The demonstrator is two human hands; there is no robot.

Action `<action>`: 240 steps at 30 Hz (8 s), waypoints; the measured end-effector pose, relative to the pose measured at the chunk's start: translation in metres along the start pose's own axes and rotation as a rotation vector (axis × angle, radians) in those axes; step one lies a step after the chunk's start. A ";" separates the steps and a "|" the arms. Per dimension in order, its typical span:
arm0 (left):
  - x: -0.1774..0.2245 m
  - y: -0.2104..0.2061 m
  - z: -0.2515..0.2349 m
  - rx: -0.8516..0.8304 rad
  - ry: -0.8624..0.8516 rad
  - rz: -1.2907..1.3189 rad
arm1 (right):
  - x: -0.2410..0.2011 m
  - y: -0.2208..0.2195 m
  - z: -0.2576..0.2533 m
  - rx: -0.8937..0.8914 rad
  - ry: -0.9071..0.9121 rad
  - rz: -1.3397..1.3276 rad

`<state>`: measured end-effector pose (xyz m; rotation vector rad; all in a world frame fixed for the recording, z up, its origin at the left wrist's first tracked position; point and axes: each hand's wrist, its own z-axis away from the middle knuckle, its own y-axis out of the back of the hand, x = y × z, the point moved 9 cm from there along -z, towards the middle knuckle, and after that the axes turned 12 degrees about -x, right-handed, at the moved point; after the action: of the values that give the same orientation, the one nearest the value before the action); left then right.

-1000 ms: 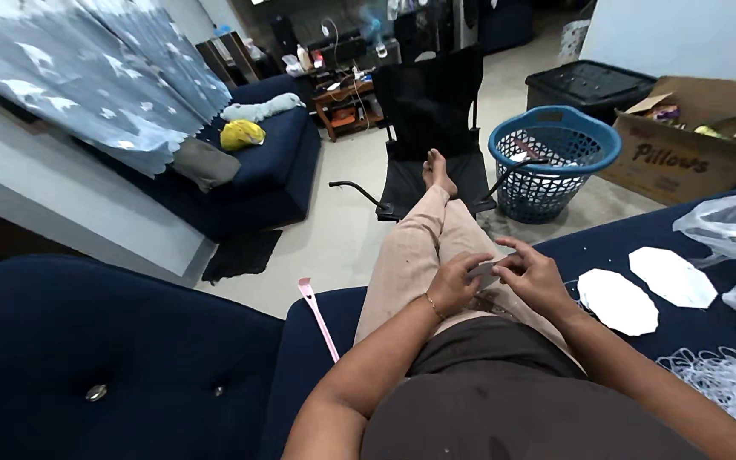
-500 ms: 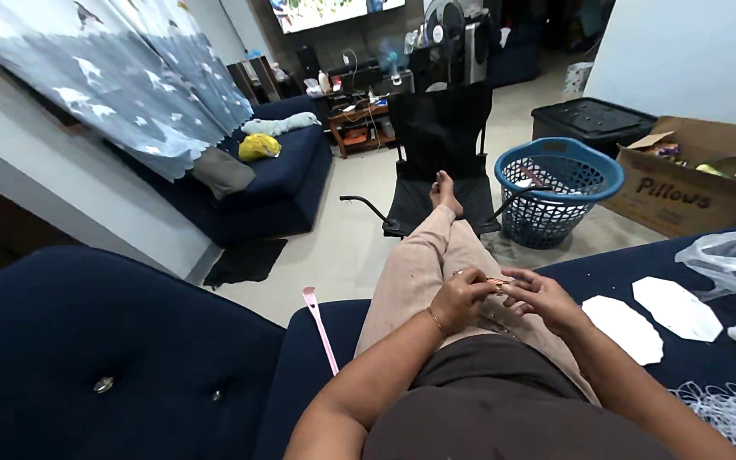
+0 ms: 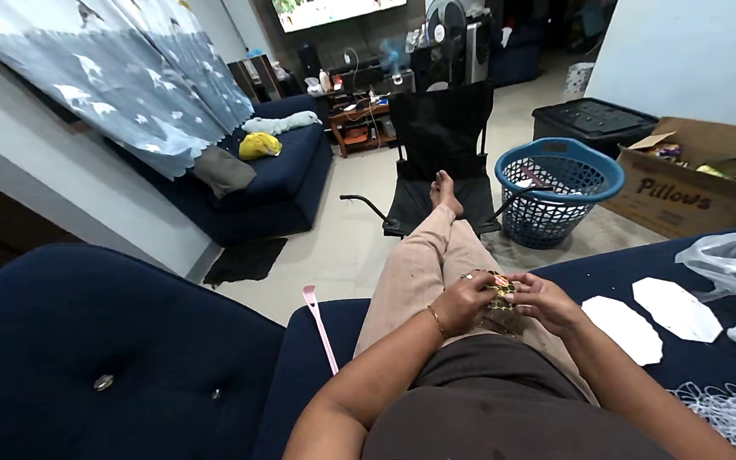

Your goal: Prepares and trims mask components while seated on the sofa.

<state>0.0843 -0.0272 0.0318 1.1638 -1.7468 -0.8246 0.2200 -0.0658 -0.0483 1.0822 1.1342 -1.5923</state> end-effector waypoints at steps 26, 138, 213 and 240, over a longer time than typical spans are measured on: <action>-0.052 0.006 0.017 0.217 0.527 0.650 | -0.023 0.022 0.014 0.294 0.383 0.331; -0.063 -0.013 0.020 -0.149 0.642 0.513 | -0.026 0.009 0.010 -0.065 0.714 0.488; -0.065 -0.015 0.020 -0.083 0.609 0.482 | 0.005 -0.017 0.009 0.017 0.474 0.716; -0.063 -0.026 0.025 -0.067 0.666 0.736 | 0.004 -0.022 0.016 0.033 0.550 0.654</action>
<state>0.0839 0.0241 -0.0192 0.5595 -1.3906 -0.0279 0.1951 -0.0770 -0.0444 1.7591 0.9387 -0.8202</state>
